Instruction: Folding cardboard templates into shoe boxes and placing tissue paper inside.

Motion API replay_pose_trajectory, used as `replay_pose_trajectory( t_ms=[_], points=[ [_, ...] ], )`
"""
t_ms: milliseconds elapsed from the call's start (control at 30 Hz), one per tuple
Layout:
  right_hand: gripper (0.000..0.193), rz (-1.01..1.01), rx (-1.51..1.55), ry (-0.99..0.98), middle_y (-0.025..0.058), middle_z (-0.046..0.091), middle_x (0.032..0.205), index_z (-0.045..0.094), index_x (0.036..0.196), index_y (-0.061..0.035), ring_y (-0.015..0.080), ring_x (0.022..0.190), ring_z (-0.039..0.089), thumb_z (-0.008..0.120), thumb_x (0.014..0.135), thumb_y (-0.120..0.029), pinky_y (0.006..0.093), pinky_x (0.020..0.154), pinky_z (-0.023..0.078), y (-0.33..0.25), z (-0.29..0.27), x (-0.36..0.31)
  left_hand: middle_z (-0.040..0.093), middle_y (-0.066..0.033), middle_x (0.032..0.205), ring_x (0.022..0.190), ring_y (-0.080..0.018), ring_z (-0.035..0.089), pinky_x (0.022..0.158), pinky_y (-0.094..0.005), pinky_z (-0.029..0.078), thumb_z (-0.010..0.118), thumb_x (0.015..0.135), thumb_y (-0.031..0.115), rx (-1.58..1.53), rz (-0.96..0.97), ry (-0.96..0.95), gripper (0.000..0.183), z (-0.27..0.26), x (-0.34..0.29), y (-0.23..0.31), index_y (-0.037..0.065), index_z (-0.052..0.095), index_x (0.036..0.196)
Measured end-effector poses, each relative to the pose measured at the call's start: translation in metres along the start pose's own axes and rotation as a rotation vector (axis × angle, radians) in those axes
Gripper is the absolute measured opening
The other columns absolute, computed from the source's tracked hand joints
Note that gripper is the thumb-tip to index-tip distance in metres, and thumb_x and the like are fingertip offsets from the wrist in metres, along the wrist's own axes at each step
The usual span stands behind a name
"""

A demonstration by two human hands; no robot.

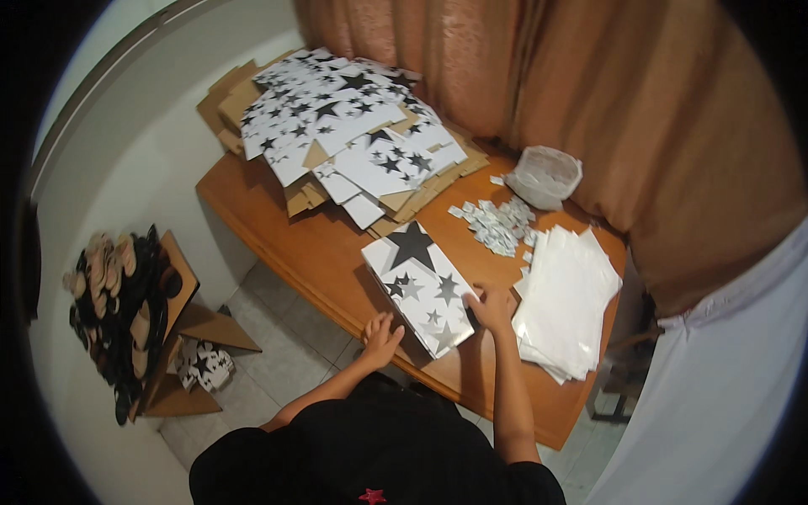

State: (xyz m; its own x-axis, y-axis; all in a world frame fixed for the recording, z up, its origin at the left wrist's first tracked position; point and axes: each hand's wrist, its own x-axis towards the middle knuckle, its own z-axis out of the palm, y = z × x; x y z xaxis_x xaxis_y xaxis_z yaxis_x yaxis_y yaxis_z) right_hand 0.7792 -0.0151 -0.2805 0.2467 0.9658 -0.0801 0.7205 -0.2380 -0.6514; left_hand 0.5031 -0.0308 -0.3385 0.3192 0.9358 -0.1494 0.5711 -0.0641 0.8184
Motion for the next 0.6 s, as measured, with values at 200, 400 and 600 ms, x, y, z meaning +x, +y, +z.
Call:
replay_pose_trajectory(
  t_ms=[200,400,600],
  points=[
    [0.048,-0.087,0.569,-0.242,0.0156,0.057,0.110,0.052,0.117,0.0011,0.0230,0.104,0.052,0.066,0.074,-0.014,0.0323,0.092,0.039,-0.007,0.019,-0.028,0.028,-0.0236,0.138,0.130,-0.0372,0.020,0.106,-0.0447,0.017,0.039,0.088,0.057,-0.266,-0.202,-0.060,0.072,0.004,-0.032,0.007,0.004,0.034,0.135],
    [0.063,-0.218,0.690,-0.336,0.0147,0.050,0.119,0.037,0.129,0.0002,0.0240,0.111,0.047,0.063,0.071,-0.004,0.0344,0.096,0.036,-0.063,0.058,-0.080,0.018,-0.0205,0.145,0.133,-0.0299,0.020,0.104,-0.0388,0.027,0.057,0.086,0.031,-0.694,0.009,0.016,0.077,-0.036,-0.091,-0.026,0.005,0.011,0.143],
    [0.089,-0.365,0.816,-0.652,0.0158,0.030,0.136,0.016,0.141,-0.0024,0.0264,0.126,0.030,0.068,0.070,-0.016,0.0370,0.105,0.024,-0.158,0.146,-0.134,0.009,-0.0127,0.149,0.135,-0.0239,0.017,0.103,-0.0375,0.028,0.057,0.085,0.017,-0.861,0.056,0.334,0.083,-0.129,-0.196,-0.066,0.007,-0.001,0.143]
  ],
)
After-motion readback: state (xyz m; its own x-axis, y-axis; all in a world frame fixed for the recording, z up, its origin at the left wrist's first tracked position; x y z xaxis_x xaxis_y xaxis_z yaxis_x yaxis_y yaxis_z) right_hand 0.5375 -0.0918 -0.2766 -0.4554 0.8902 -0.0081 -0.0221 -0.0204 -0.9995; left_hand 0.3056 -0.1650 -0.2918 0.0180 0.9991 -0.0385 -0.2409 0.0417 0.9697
